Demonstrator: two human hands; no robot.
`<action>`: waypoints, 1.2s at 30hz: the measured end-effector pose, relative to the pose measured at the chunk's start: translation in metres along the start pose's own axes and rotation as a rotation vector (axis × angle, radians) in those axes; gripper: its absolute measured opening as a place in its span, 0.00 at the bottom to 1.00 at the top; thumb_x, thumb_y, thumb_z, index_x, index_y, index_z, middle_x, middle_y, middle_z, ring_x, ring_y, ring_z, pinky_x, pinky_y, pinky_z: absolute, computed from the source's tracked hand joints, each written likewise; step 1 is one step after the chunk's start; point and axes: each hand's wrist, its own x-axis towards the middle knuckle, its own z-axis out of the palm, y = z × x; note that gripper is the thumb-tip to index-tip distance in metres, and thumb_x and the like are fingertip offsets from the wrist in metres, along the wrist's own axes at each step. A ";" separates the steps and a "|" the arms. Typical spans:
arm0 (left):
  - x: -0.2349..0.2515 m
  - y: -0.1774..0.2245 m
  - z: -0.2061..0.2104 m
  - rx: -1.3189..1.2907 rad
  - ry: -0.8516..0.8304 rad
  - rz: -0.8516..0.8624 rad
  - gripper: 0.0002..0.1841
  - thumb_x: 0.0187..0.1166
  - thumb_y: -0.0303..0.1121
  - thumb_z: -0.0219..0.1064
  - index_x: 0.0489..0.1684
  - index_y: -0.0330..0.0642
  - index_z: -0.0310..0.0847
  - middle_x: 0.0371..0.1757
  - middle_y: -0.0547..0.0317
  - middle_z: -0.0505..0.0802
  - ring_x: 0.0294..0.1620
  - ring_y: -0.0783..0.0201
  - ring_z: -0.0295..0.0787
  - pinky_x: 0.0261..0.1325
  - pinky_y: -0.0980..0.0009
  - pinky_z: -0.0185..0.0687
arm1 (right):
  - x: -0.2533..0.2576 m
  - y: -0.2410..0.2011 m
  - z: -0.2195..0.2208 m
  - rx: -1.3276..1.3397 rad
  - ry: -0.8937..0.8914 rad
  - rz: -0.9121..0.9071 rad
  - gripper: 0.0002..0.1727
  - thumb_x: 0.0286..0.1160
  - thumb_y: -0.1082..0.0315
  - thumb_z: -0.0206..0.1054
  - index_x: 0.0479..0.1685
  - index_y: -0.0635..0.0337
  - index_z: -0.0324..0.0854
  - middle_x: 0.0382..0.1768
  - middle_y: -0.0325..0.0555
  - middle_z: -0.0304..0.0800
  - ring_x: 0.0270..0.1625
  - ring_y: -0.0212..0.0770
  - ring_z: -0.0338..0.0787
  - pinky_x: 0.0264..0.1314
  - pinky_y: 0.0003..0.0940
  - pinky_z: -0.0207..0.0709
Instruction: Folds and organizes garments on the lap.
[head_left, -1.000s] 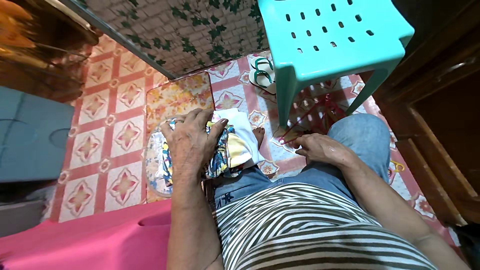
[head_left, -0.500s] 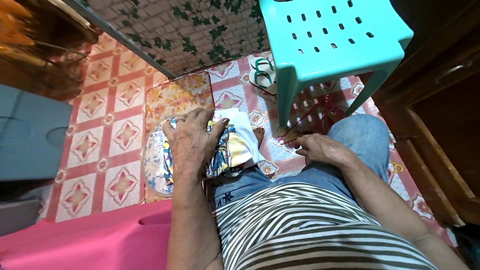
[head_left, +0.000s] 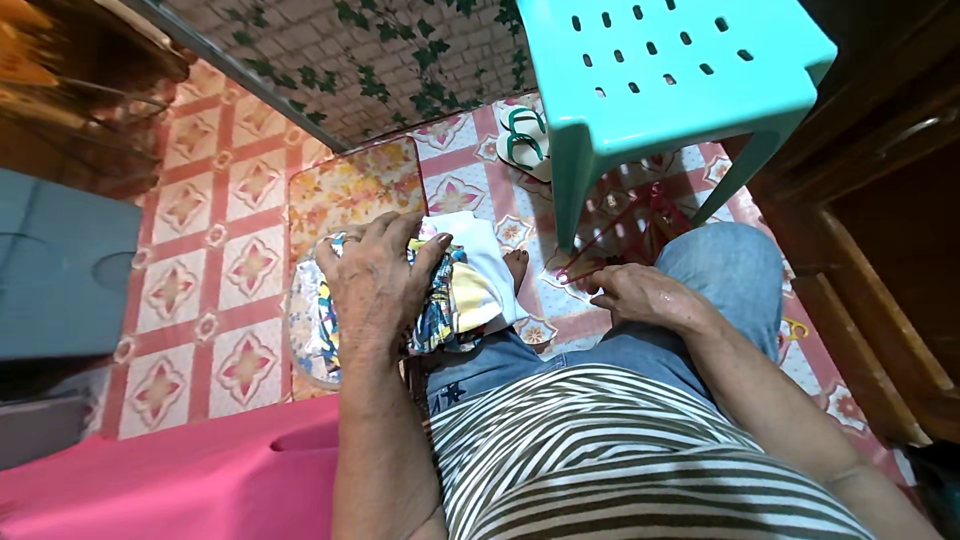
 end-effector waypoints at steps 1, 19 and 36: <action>0.000 0.000 0.000 0.003 0.000 0.001 0.28 0.87 0.55 0.55 0.68 0.41 0.85 0.71 0.41 0.87 0.74 0.32 0.77 0.73 0.24 0.51 | 0.000 0.000 0.000 -0.002 0.001 -0.002 0.17 0.90 0.64 0.57 0.61 0.67 0.84 0.55 0.62 0.88 0.61 0.59 0.87 0.66 0.58 0.74; 0.000 -0.001 0.000 -0.009 0.005 0.005 0.31 0.86 0.58 0.53 0.69 0.41 0.84 0.71 0.42 0.87 0.74 0.32 0.77 0.71 0.23 0.53 | 0.000 0.001 0.001 -0.001 0.004 -0.008 0.17 0.89 0.64 0.58 0.62 0.66 0.85 0.57 0.63 0.89 0.64 0.60 0.87 0.68 0.60 0.73; -0.001 0.000 -0.002 0.002 -0.002 0.010 0.30 0.87 0.57 0.52 0.69 0.42 0.84 0.72 0.42 0.86 0.74 0.32 0.77 0.71 0.24 0.54 | -0.003 0.002 0.003 -0.005 0.045 -0.035 0.16 0.89 0.64 0.59 0.59 0.66 0.86 0.52 0.61 0.90 0.59 0.59 0.88 0.64 0.59 0.76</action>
